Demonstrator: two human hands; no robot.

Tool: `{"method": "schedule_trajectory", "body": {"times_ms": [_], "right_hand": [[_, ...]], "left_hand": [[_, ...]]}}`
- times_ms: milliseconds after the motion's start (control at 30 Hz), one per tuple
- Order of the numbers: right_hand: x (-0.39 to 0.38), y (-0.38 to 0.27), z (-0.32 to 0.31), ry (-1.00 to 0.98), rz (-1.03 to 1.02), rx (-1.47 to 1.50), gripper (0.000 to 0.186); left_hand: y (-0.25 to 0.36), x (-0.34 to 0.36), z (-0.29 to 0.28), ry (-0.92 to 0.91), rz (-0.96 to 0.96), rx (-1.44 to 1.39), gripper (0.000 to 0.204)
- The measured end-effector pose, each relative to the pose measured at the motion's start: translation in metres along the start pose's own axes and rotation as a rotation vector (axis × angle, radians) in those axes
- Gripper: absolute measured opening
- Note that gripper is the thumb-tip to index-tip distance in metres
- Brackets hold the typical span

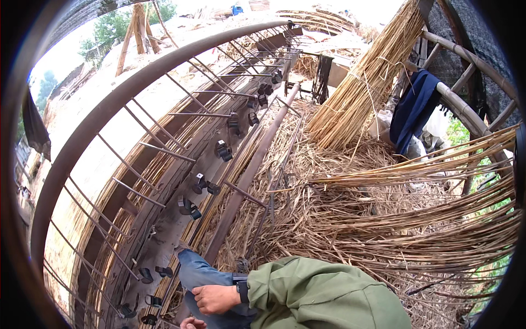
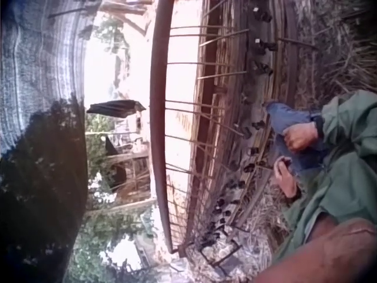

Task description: Feeding straw or reeds into a mechanical weaving frame to produce mats or screens.

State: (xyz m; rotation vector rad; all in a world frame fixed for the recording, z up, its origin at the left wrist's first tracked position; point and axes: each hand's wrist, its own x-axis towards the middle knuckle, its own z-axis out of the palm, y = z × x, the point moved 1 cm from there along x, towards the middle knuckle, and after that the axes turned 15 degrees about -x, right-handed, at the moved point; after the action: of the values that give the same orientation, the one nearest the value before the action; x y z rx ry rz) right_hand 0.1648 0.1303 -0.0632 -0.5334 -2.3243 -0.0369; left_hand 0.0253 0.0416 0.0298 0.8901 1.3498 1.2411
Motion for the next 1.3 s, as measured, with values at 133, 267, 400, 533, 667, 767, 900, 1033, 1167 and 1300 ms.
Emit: {"method": "schedule_trajectory", "body": {"times_ms": [133, 267, 400, 533, 667, 767, 900, 1033, 1167, 1300], "right_hand": [[-0.003, 0.001, -0.017, 0.057, 0.01, -0.012, 0.017], [-0.002, -0.01, -0.03, 0.085, -0.006, -0.035, 0.016], [-0.007, -0.021, -0.039, 0.09, 0.007, -0.017, 0.015], [-0.037, -0.03, -0.07, 0.057, 0.072, 0.053, 0.014], [-0.09, -0.04, -0.107, -0.005, 0.365, -0.019, 0.018], [-0.154, -0.042, -0.116, -0.109, 0.793, -0.19, 0.022], [-0.264, -0.048, -0.113, 0.076, 1.666, -0.062, 0.028], [-0.401, -0.072, -0.082, 1.535, 2.421, 0.883, 0.042], [-0.487, -0.113, -0.058, 2.39, 2.485, 0.71, 0.05], [-0.42, -0.08, -0.08, 2.351, 2.302, 0.317, 0.04]], "left_hand": [[0.007, -0.004, 0.002, -0.039, 0.022, 0.013, 0.024], [0.009, -0.008, -0.003, -0.057, 0.051, 0.043, 0.028], [0.013, -0.012, 0.002, -0.088, 0.04, 0.033, 0.031], [0.003, 0.001, 0.0, -0.135, 0.005, 0.003, 0.037], [0.0, 0.012, -0.017, 0.0, 0.007, 0.242, 0.044], [-0.002, 0.023, -0.02, -0.087, 0.112, 0.405, 0.044], [-0.007, 0.036, -0.004, -0.177, 0.011, 0.2, 0.042], [0.0, 0.027, 0.022, -0.145, 0.029, 0.237, 0.034], [-0.001, 0.033, 0.036, -0.165, 0.041, 0.385, 0.03], [-0.012, 0.057, 0.014, -0.189, 0.003, 0.077, 0.017]]}}
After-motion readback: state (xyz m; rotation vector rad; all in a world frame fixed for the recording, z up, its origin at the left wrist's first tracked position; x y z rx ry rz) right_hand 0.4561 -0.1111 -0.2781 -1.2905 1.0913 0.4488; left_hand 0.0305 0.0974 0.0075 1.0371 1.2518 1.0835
